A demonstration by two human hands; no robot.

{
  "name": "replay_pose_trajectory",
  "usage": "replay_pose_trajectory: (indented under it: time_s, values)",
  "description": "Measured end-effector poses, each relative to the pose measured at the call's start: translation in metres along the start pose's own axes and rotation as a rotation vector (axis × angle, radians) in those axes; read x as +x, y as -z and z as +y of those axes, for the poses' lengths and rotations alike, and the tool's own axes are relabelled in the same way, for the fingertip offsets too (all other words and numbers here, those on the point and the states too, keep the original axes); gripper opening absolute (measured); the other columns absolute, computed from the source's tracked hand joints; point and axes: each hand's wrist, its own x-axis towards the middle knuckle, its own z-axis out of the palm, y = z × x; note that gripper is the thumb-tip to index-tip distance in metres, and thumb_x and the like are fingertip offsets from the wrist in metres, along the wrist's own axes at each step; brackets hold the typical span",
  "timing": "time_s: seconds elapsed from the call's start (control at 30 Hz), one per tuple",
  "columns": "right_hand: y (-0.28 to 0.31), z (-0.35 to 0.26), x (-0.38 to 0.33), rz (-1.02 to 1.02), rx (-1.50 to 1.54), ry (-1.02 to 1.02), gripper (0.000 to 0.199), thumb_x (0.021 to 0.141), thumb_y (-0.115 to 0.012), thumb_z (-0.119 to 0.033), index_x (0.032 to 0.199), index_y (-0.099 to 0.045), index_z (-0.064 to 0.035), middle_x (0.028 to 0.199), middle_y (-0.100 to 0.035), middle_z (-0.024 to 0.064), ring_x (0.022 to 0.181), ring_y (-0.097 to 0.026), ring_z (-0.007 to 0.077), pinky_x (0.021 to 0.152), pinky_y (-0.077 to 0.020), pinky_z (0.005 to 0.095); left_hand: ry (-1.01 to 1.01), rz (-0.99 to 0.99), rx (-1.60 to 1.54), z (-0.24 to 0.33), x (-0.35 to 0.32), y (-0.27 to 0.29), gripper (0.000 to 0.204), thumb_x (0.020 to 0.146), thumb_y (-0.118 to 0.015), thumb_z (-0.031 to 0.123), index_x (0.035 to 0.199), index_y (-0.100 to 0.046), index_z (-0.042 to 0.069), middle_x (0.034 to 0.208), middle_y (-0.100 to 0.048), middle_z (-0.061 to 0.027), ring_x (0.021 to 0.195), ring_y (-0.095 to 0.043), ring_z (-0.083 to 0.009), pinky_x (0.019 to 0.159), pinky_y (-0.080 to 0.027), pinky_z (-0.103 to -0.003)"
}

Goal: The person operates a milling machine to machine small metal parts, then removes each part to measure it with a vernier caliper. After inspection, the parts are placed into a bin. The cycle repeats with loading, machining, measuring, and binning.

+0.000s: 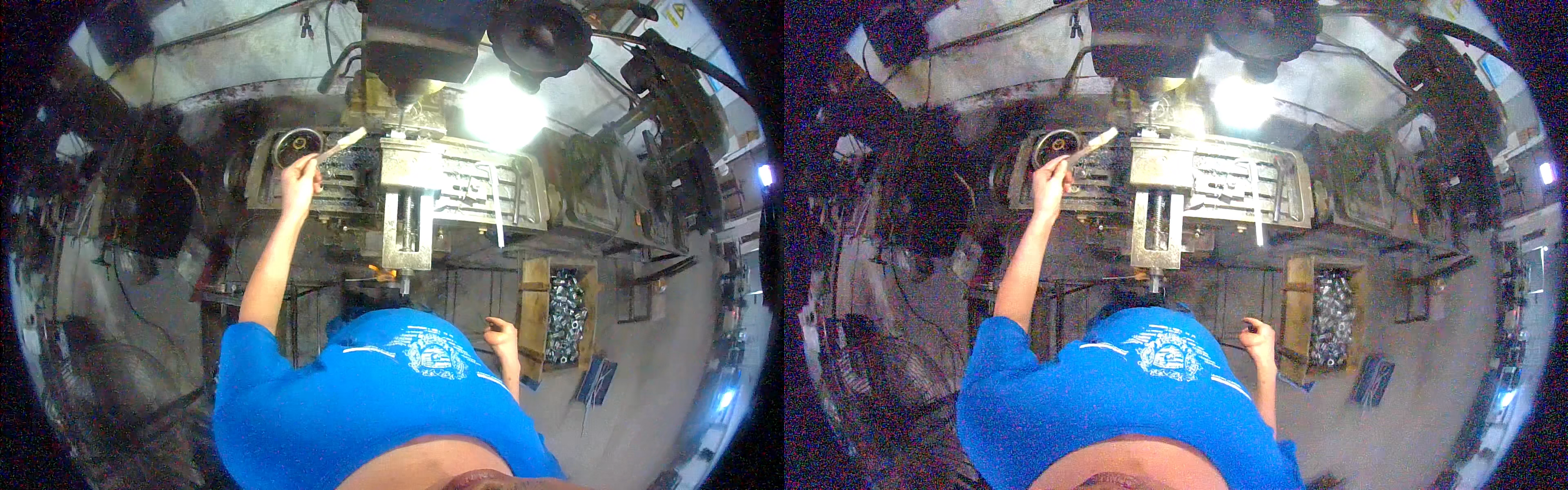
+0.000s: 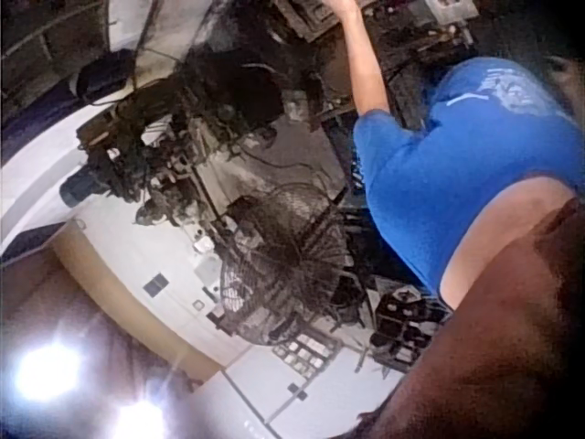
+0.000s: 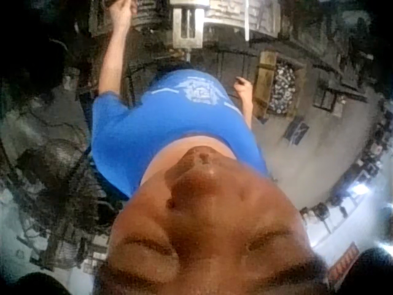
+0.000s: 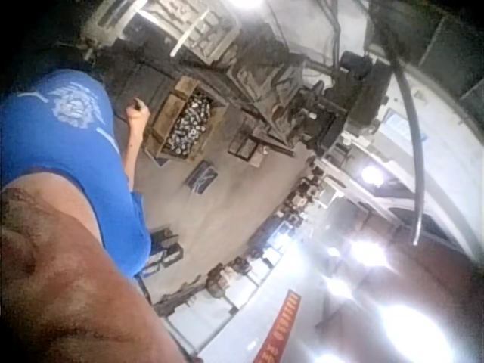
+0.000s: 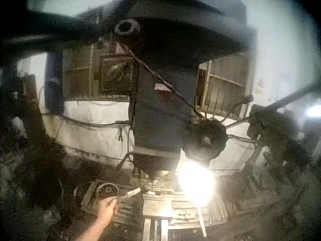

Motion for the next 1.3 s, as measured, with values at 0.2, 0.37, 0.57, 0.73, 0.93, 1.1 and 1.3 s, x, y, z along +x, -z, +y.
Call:
replay_pose_trajectory:
  time_s: [0.2, 0.37, 0.57, 0.73, 0.93, 1.1, 1.3]
  values:
    - [-0.002, 0.006, -0.003, -0.005, 0.046, 0.065, 0.036, 0.064, -0.057, -0.013, 0.098, -0.065, -0.0029, 0.068, -0.062, 0.0118, 0.063, -0.058, 0.0141, 0.060, -0.0459, 0.0279, -0.159, -0.016, -0.214, 0.012, 0.004, -0.060, 0.022, 0.088, -0.050, 0.011, 0.104, -0.058, -0.002, 0.061, -0.053, -0.0019, 0.044, -0.044, -0.0061, 0.040, -0.035, -0.020]
    - [0.000, -0.002, -0.013, -0.026, 0.007, 0.023, 0.035, 0.063, -0.058, -0.013, 0.096, -0.065, -0.0029, 0.073, -0.064, 0.0137, 0.067, -0.061, 0.0157, 0.063, -0.0473, 0.0282, -0.154, -0.109, -0.030, 0.004, 0.008, -0.065, 0.022, 0.087, -0.050, 0.009, 0.105, -0.060, 0.001, 0.061, -0.052, 0.0002, 0.045, -0.044, -0.0057, 0.043, -0.036, -0.019]
    - [-0.001, 0.008, -0.019, -0.039, 0.064, 0.001, 0.034, 0.063, -0.059, -0.013, 0.095, -0.065, -0.0026, 0.075, -0.065, 0.0148, 0.068, -0.062, 0.0165, 0.065, -0.0478, 0.0287, -0.155, -0.162, 0.133, -0.003, 0.015, -0.047, 0.021, 0.086, -0.051, 0.009, 0.104, -0.061, 0.001, 0.060, -0.052, 0.0000, 0.045, -0.045, -0.0057, 0.041, -0.037, -0.020]
    - [0.009, 0.014, -0.015, -0.012, 0.055, -0.073, 0.032, 0.064, -0.059, -0.013, 0.094, -0.066, -0.0038, 0.074, -0.064, 0.0156, 0.067, -0.061, 0.0177, 0.064, -0.0477, 0.0291, -0.123, -0.120, 0.076, 0.002, 0.010, -0.021, 0.021, 0.087, -0.050, 0.009, 0.104, -0.059, 0.000, 0.059, -0.051, -0.0008, 0.044, -0.045, -0.0065, 0.041, -0.038, -0.021]
    - [0.013, 0.018, -0.012, 0.012, 0.020, 0.064, 0.034, 0.063, -0.059, -0.014, 0.095, -0.065, -0.0031, 0.070, -0.063, 0.0131, 0.065, -0.060, 0.0178, 0.063, -0.0475, 0.0290, -0.412, 0.325, 0.691, -0.031, 0.033, 0.042, 0.022, 0.083, -0.053, 0.014, 0.104, -0.059, 0.007, 0.075, -0.062, -0.0149, 0.066, -0.062, -0.0266, 0.059, -0.048, -0.036]
    - [0.011, 0.016, -0.005, -0.028, 0.043, 0.013, 0.037, 0.062, -0.058, -0.014, 0.097, -0.064, -0.0017, 0.072, -0.063, 0.0121, 0.066, -0.060, 0.0163, 0.064, -0.0472, 0.0282, -0.135, -0.123, 1.379, -0.022, 0.016, 0.041, 0.032, 0.077, -0.057, 0.021, 0.108, -0.054, 0.013, 0.087, -0.062, -0.0163, 0.081, -0.061, -0.0340, 0.068, -0.049, -0.044]
    - [0.053, -0.001, -0.001, 0.079, 0.043, 0.159, 0.044, 0.059, -0.060, -0.012, 0.102, -0.063, -0.0019, 0.080, -0.065, 0.0131, 0.071, -0.061, 0.0168, 0.064, -0.0485, 0.0311, -0.198, 0.002, 1.219, 0.015, 0.007, 0.031, 0.034, 0.076, -0.062, 0.024, 0.107, -0.059, 0.011, 0.085, -0.065, -0.0113, 0.079, -0.063, -0.0278, 0.068, -0.048, -0.040]
